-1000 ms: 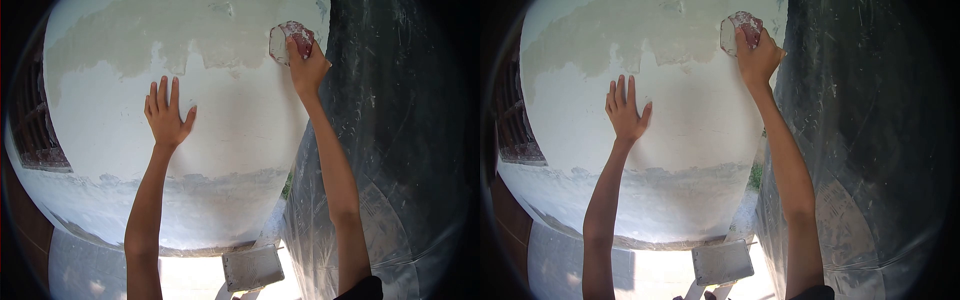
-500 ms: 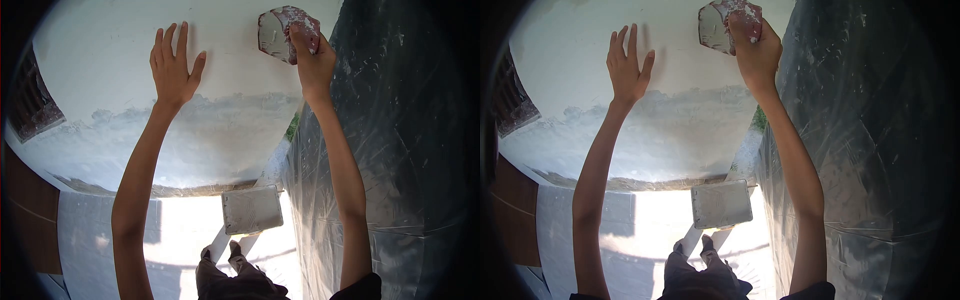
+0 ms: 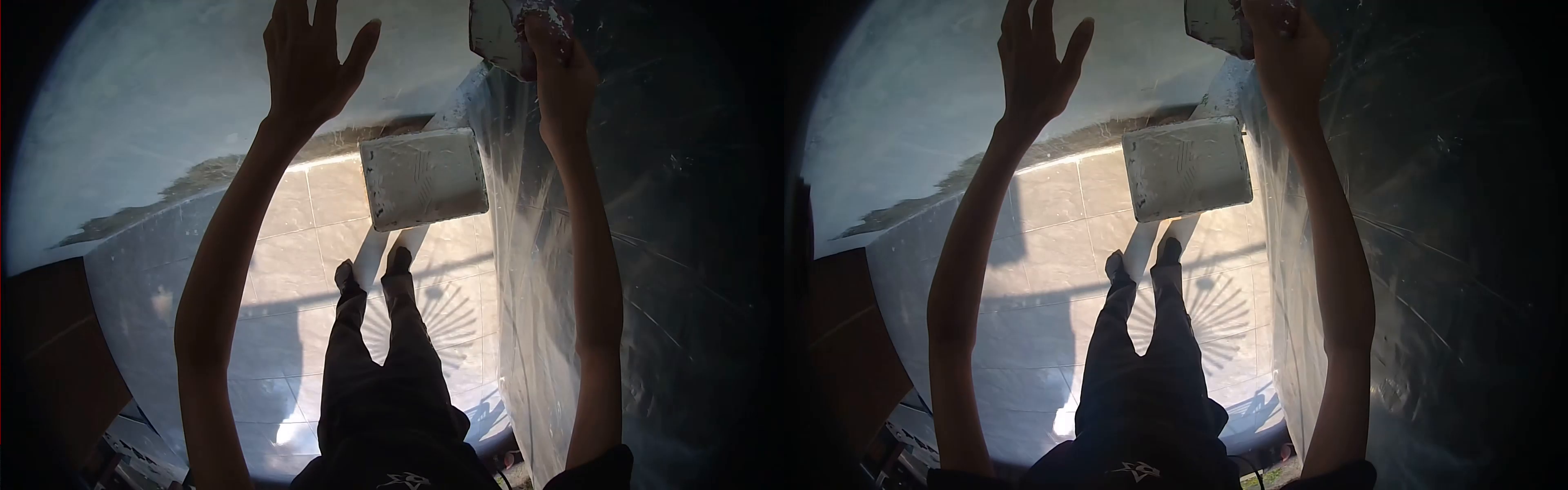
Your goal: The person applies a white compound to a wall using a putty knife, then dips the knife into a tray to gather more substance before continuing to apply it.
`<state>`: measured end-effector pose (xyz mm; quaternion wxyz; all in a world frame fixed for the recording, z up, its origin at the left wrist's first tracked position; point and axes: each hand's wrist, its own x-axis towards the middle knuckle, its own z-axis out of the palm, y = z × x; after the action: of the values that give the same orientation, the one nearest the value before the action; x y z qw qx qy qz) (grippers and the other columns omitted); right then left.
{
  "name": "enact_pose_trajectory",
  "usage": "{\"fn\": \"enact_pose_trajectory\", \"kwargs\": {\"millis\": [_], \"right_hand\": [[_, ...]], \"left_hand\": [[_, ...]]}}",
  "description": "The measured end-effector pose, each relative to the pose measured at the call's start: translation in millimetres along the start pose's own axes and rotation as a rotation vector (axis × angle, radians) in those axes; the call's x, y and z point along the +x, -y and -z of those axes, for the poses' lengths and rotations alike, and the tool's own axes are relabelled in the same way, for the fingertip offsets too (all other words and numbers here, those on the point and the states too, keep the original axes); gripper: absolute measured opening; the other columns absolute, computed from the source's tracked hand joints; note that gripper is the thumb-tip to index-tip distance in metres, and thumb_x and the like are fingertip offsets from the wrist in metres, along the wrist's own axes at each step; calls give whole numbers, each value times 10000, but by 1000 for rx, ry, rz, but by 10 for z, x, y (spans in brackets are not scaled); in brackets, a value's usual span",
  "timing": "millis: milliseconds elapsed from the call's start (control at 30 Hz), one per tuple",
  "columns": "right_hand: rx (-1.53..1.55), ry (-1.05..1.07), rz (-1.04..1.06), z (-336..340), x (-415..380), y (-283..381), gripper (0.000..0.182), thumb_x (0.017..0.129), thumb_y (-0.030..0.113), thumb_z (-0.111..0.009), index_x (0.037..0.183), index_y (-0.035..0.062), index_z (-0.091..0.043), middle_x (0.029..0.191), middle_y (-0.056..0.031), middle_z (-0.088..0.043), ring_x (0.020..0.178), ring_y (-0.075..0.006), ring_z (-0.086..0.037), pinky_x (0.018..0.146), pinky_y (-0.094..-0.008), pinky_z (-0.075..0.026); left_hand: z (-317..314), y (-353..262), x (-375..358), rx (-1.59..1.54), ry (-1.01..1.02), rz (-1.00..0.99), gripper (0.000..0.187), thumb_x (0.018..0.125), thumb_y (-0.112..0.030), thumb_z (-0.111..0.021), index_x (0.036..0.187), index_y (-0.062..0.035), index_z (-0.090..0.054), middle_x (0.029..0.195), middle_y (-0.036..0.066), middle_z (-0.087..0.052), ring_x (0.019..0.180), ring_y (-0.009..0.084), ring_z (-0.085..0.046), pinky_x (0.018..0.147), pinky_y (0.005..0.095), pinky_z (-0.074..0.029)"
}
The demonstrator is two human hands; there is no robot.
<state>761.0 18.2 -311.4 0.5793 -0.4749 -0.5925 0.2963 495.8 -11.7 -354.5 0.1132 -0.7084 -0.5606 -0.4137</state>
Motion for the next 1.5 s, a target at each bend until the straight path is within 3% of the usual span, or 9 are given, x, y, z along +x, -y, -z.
{"fn": "enact_pose_trajectory", "kwargs": {"millis": [33,133,233,600,1000,1233,1300,1400,1500], "right_hand": [[-15,9,-24,49,-118,-176,180,974,191,-675,917,20,-686,676,15,-595,560,-108,-524,519,-278,-404],[-171,90,-108,175,-441,-686,488,941,324,-732,1344,74,-617,1009,-27,-712,937,-60,-634,802,-244,-498],[-230,79,-91,200,-768,-1109,344,936,341,-713,1060,20,-704,880,-36,-721,830,-92,-665,673,-278,-528],[-550,428,-174,492,-1845,-2817,290,949,291,-678,984,3,-670,850,-127,-747,808,-226,-739,735,-336,-542],[-780,514,4,338,-1811,-3629,287,941,311,-673,1011,33,-658,855,-182,-722,800,-369,-710,668,-428,-538],[-887,491,243,24,-1337,-4061,323,962,372,-630,1136,107,-688,886,-150,-731,838,-329,-720,712,-419,-556],[-975,522,158,-31,-1310,-4125,267,946,338,-661,1121,141,-711,869,-120,-728,819,-290,-716,704,-399,-556],[-840,495,349,-116,-1287,-4207,183,945,177,-679,1006,7,-710,822,-119,-723,683,-289,-666,635,-382,-506],[-783,508,334,-164,-1302,-4179,216,930,164,-666,1092,32,-720,987,-187,-727,863,-389,-685,776,-448,-527]], "left_hand": [[-95,-8,-158,-26,30,22,714,1006,-458,-515,1568,-98,-262,1546,215,-277,1465,433,-217,1148,603,-231],[-445,-31,-610,-51,118,61,724,1002,-475,-510,1568,-99,-258,1546,215,-259,1465,438,-209,1149,606,-232],[-806,-58,-1062,-51,202,146,726,999,-482,-504,1566,-100,-262,1543,213,-245,1463,447,-198,1150,615,-233],[-1747,-204,-3079,-110,340,300,818,926,-487,-657,1558,-114,-296,1529,219,-332,1457,396,-265,1124,573,-279],[-2022,-297,-4006,-111,566,446,1162,709,-564,-832,1568,-65,-229,1524,304,-262,1416,452,-315,1075,579,-369],[-2171,-264,-4179,-200,596,506,1338,610,-615,-868,1604,-113,-126,1555,312,-222,1447,457,-269,1097,573,-336],[-2213,-244,-4223,-209,585,474,1389,558,-562,-912,1602,-97,-122,1566,288,-224,1448,442,-278,1099,571,-345],[-2244,-229,-4255,-217,564,488,1432,522,-527,-935,1595,-59,-110,1567,267,-242,1448,421,-292,1104,558,-351],[-2238,-232,-4244,-181,581,492,1457,487,-486,-952,1570,14,-115,1564,286,-247,1424,441,-331,1109,536,-380]]}}
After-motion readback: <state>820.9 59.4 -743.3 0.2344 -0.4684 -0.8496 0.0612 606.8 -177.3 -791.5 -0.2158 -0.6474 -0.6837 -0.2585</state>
